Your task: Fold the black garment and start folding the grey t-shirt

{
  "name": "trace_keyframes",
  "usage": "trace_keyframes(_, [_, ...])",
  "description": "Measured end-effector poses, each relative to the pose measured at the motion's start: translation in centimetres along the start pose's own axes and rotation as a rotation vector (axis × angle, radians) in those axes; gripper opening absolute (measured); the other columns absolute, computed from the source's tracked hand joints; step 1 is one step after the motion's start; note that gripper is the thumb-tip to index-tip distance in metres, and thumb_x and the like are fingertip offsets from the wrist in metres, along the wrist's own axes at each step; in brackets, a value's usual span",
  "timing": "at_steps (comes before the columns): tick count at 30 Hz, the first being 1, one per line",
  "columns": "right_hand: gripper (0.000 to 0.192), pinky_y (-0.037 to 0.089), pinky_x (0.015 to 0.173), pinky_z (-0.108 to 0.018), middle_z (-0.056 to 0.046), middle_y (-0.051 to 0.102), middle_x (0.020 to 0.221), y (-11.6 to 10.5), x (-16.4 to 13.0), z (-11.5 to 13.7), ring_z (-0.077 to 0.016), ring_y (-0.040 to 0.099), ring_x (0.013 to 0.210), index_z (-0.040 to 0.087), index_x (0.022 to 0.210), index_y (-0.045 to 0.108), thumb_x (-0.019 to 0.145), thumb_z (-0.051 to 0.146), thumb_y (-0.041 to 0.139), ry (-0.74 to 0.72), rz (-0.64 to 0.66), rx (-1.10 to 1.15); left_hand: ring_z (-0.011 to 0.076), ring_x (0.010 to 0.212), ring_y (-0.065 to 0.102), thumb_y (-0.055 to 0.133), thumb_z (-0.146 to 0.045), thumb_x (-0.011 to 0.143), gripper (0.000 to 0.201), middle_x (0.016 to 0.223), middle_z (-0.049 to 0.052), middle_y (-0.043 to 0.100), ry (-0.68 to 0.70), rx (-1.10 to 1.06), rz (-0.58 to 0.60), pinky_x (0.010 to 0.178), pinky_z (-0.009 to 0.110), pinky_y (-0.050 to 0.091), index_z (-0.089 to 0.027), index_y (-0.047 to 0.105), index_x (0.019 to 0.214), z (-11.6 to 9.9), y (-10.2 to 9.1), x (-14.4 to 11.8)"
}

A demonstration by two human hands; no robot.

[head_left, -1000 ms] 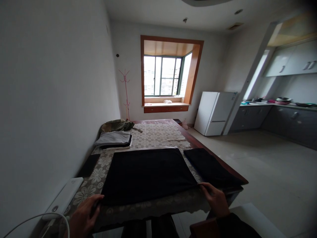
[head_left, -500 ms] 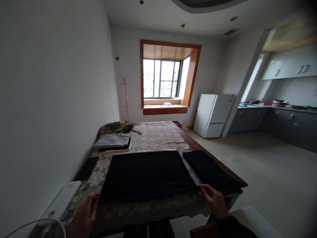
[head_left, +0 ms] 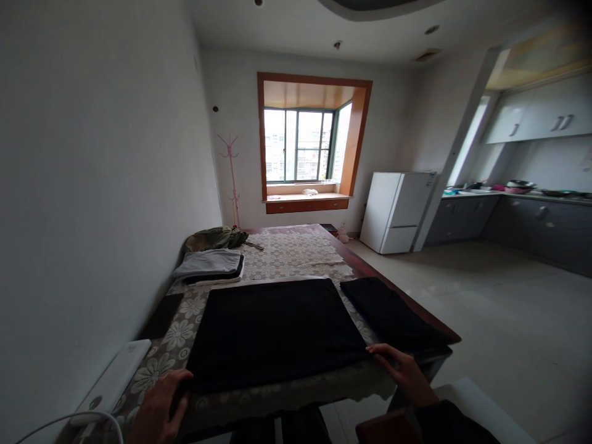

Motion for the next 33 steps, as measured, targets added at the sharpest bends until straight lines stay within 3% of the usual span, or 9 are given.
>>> trace_keyframes(7, [0.045, 0.060, 0.098, -0.039, -0.008, 0.080, 0.110, 0.1, 0.1, -0.7, -0.0309, 0.074, 0.109, 0.026, 0.101, 0.079, 0.090, 0.066, 0.064, -0.010, 0.006, -0.019, 0.0257, 0.099, 0.077, 0.055, -0.048, 0.091, 0.029, 0.104, 0.002, 0.081, -0.170, -0.132, 0.019, 0.092, 0.038, 0.064, -0.030, 0.075, 0.100, 0.7, -0.1, 0.2])
trace_keyframes(11, [0.039, 0.059, 0.100, -0.039, -0.010, 0.078, 0.115, 0.2, -0.1, -1.1, -0.0297, 0.073, 0.112, 0.024, 0.101, 0.078, 0.094, 0.059, 0.063, -0.086, 0.070, -0.077, 0.0269, 0.100, 0.077, 0.055, -0.053, 0.090, 0.031, 0.103, 0.002, 0.081, -0.229, -0.179, 0.039, 0.095, 0.040, 0.063, -0.030, 0.074, 0.098, 1.1, 0.0, 0.5])
trace_keyframes(17, [0.034, 0.058, 0.102, -0.042, -0.011, 0.075, 0.122, 0.4, -1.0, -1.4, -0.0291, 0.071, 0.117, 0.026, 0.106, 0.078, 0.096, 0.055, 0.063, -0.192, 0.043, -0.122, 0.0296, 0.099, 0.077, 0.054, -0.063, 0.089, 0.040, 0.101, 0.003, 0.081, -0.248, -0.226, 0.029, 0.092, 0.043, 0.063, -0.030, 0.074, 0.096, 1.8, 0.4, 0.4])
trace_keyframes(25, [0.036, 0.058, 0.102, -0.040, -0.011, 0.077, 0.119, 0.4, -1.2, -1.6, -0.0290, 0.072, 0.116, 0.025, 0.102, 0.079, 0.097, 0.055, 0.060, -0.160, -0.039, -0.034, 0.0306, 0.098, 0.078, 0.050, -0.077, 0.087, 0.053, 0.100, 0.004, 0.081, -0.264, -0.259, -0.022, 0.092, 0.044, 0.064, -0.030, 0.075, 0.094, 1.3, 0.1, 0.3])
trace_keyframes(33, [0.035, 0.059, 0.098, -0.037, -0.010, 0.077, 0.118, 0.2, -1.1, 0.3, -0.0277, 0.073, 0.112, 0.025, 0.099, 0.076, 0.095, 0.057, 0.062, -0.124, -0.119, 0.022, 0.0298, 0.097, 0.078, 0.049, -0.062, 0.092, 0.038, 0.101, 0.005, 0.082, -0.293, -0.231, -0.094, 0.090, 0.043, 0.064, -0.031, 0.072, 0.095, 0.6, -0.9, 0.6])
Point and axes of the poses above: each hand's wrist, its own x-axis towards the middle knuckle, its own y-axis out of the palm, z = x × y, the point moved 2 cm from there along x, towards the middle knuckle
